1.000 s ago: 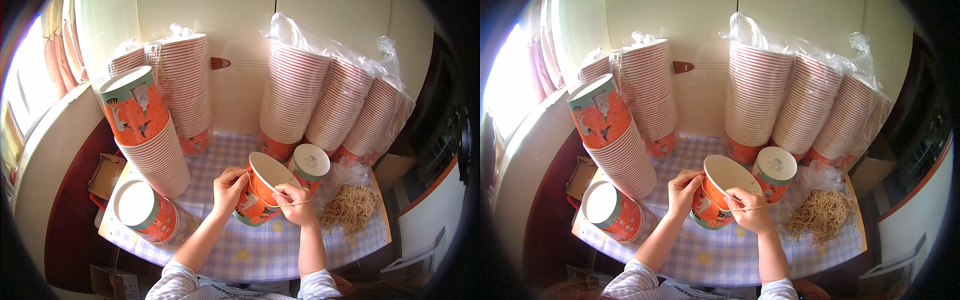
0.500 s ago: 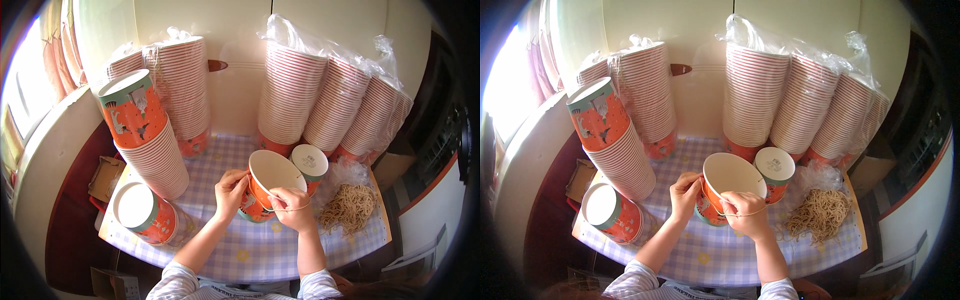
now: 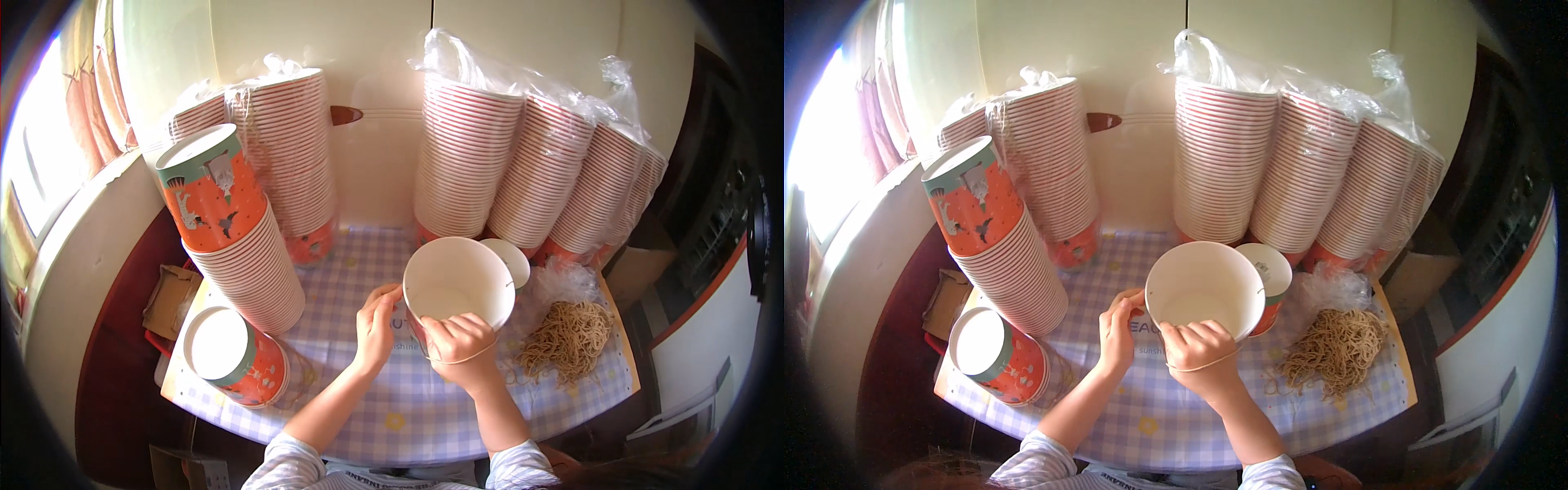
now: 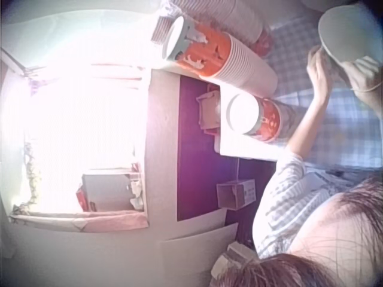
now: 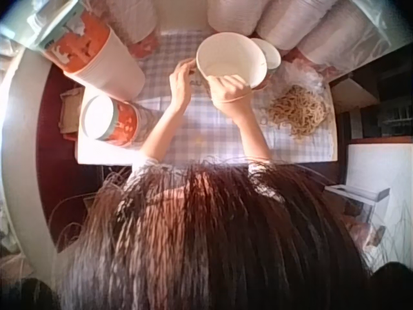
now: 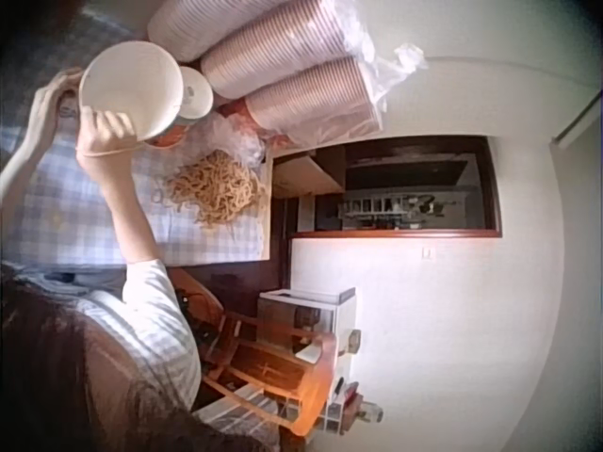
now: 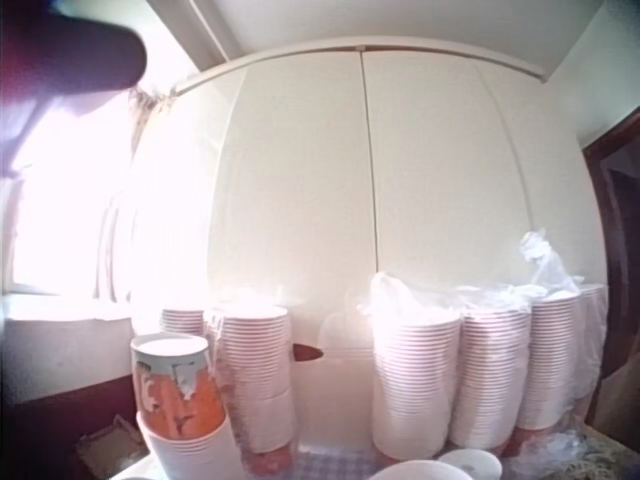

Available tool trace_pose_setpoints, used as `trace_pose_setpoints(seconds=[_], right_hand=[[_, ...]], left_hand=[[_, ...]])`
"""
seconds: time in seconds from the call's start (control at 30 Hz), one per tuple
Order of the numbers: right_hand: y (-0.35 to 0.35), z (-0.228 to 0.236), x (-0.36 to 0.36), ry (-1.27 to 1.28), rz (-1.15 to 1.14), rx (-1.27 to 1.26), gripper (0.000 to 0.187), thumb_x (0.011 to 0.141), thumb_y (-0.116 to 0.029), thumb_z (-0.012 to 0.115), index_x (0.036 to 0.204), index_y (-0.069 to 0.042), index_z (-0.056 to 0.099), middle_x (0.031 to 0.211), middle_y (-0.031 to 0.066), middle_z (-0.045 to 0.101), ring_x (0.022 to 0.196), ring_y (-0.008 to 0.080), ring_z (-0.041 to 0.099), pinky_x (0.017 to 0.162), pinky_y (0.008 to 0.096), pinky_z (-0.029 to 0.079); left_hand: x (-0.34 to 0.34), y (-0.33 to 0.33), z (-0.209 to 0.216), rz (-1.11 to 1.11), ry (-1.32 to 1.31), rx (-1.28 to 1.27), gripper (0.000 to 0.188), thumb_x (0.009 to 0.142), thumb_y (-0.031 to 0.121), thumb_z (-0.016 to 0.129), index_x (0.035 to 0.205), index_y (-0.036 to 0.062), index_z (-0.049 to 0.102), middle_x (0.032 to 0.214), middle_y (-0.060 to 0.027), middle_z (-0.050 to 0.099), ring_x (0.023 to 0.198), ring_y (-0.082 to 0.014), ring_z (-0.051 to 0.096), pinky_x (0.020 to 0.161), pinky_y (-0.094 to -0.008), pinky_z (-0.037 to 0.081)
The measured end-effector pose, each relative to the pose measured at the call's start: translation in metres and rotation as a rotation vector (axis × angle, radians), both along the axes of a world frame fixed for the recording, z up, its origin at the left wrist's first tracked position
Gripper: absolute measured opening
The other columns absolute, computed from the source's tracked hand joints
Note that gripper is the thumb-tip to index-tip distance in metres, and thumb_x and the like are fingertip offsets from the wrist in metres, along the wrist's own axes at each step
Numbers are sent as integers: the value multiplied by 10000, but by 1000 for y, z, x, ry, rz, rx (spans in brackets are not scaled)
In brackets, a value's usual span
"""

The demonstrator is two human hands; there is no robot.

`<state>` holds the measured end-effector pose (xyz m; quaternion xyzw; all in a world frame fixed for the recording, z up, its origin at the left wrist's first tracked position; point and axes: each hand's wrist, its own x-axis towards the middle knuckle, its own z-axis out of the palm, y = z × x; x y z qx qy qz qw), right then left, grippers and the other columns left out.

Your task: The recorder is attaching elastic bands to paper cups at a workstation.

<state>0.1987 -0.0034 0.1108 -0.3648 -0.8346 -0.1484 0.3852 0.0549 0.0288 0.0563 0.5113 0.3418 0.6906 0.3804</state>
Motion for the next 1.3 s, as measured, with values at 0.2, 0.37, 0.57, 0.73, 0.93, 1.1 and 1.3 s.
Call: trace_pose_setpoints(seconds=[0.2, 0.37, 0.57, 0.73, 0.93, 1.1, 1.3], right_hand=[[3, -10, -6, -95, 0, 81, 127, 670, -48, 613, 795, -56, 636, 550, 19, 554, 527, 161, 565, 547, 288, 452], [3, -17, -11, -160, 3, 103, 143, 651, -70, 580, 789, -57, 616, 542, -13, 521, 538, 120, 546, 534, 264, 438], [6, -23, -7, -148, 51, -65, 55, 663, -118, 607, 700, -98, 572, 555, 15, 533, 562, 162, 564, 544, 300, 438], [12, -24, 5, -47, 201, -519, 205, 703, -233, 676, 828, -80, 623, 772, 73, 639, 735, 233, 616, 665, 368, 477], [26, -26, 14, 186, -17, -500, 122, 763, -152, 648, 854, -80, 612, 756, 89, 646, 671, 262, 627, 597, 352, 492], [27, -29, 10, 313, -2, -427, 90, 782, -178, 616, 813, -95, 609, 735, 83, 635, 668, 254, 617, 587, 367, 485], [25, -30, 10, 225, -55, -385, 66, 769, -182, 625, 773, -117, 637, 698, 48, 635, 630, 230, 613, 560, 354, 486]], left_hand=[[-2, -5, 15, -218, -423, -377, 249, 851, 157, 578, 1032, -6, 630, 896, -12, 627, 787, -75, 515, 718, -226, 391], [-5, -2, 15, -145, -330, -418, 266, 775, 33, 635, 1028, -48, 619, 857, -52, 636, 686, -66, 513, 621, -204, 403], [-5, 2, 8, -76, -181, -444, 214, 761, 14, 594, 958, -57, 638, 797, -70, 641, 646, -90, 560, 573, -221, 444], [-5, 0, 8, -148, -12, -451, 207, 743, 15, 575, 923, -59, 645, 783, -74, 646, 660, -94, 582, 599, -214, 465], [-5, -1, 7, -214, 70, -438, 210, 736, 24, 575, 916, -55, 649, 768, -70, 647, 674, -88, 584, 627, -209, 469], [-1, -6, 5, -199, 155, -382, 194, 755, 22, 594, 925, -60, 637, 800, -79, 641, 686, -88, 575, 600, -215, 463], [1, -11, 5, -187, 279, -316, 204, 756, 46, 619, 935, -51, 633, 820, -79, 644, 704, -90, 578, 626, -217, 472]])
